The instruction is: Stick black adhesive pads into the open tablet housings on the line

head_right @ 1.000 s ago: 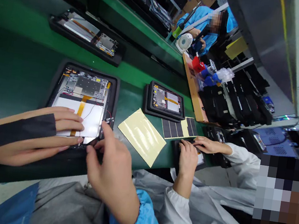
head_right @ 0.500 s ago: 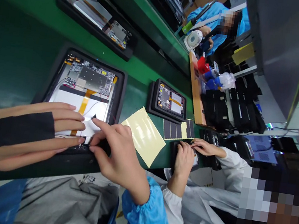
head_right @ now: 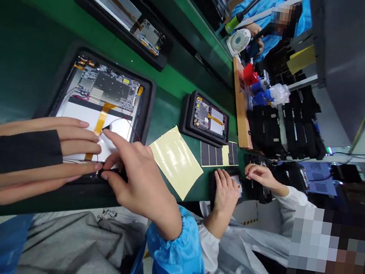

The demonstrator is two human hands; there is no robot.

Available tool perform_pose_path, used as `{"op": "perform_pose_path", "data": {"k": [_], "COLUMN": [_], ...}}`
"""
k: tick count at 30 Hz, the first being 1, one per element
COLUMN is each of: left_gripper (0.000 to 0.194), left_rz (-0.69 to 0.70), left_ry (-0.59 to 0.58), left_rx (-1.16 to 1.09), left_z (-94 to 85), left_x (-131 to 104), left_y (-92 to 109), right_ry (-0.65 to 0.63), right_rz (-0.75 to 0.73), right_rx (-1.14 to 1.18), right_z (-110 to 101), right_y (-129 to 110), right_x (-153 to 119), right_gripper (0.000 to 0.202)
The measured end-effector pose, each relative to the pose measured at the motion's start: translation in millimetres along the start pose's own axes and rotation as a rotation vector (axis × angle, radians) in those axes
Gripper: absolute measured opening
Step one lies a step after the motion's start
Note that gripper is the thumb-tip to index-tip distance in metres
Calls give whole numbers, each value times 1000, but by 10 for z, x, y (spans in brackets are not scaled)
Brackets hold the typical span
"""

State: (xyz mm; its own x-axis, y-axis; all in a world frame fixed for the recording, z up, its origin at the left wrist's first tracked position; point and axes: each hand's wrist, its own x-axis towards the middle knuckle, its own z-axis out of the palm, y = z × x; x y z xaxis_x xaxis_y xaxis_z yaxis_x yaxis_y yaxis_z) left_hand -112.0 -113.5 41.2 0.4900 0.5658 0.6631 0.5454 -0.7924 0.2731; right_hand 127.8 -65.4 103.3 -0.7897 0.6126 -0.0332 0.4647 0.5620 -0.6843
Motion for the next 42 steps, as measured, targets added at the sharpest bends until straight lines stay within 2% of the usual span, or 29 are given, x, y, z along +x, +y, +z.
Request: {"op": "perform_pose_path", "data": {"k": [9,12,15,18,20,21,23,26,30,33,35,39,42], "left_gripper": [36,43,50,46,36,31,26,26,31,34,34,24,19], "left_rz": [-10,-26,-86,-173,-217,-234,-263,-307,-283,-360,-410,-444,-449], "left_ry": [-28,-86,-40,11,13,18,32,23,-48,-80,-95,-78,-35], "left_rx": [13,106,199,233,242,241,233,246,292,161,82,55,82], "left_z": [-17,-37,6,108,174,200,241,280,278,244,232,269,310], "left_x": [-37,27,66,27,-17,-34,-51,-41,-8,21,31,20,17], "left_y": [28,103,250,426,528,571,637,703,759,777,771,721,685], "right_ry": [67,160,310,579,763,802,743,521,377,350,389,512,556], "right_rz": [24,27,-30,-5,106,168,267,344,379,379,377,402,338], "right_rx": [-176,-288,-298,-64,252,445,843,1322,1642,1737,1721,1561,1431], "right_z": [34,69,168,329,437,480,532,530,508,559,620,749,816], "right_y": [33,30,32,1,-52,-86,-161,-260,-326,-320,-297,-243,-207], "right_x": [-70,-106,-183,-301,-390,-431,-500,-561,-601,-605,-591,-568,-589], "right_gripper": [72,72,70,53,37,31,27,36,40,42,44,52,55]}}
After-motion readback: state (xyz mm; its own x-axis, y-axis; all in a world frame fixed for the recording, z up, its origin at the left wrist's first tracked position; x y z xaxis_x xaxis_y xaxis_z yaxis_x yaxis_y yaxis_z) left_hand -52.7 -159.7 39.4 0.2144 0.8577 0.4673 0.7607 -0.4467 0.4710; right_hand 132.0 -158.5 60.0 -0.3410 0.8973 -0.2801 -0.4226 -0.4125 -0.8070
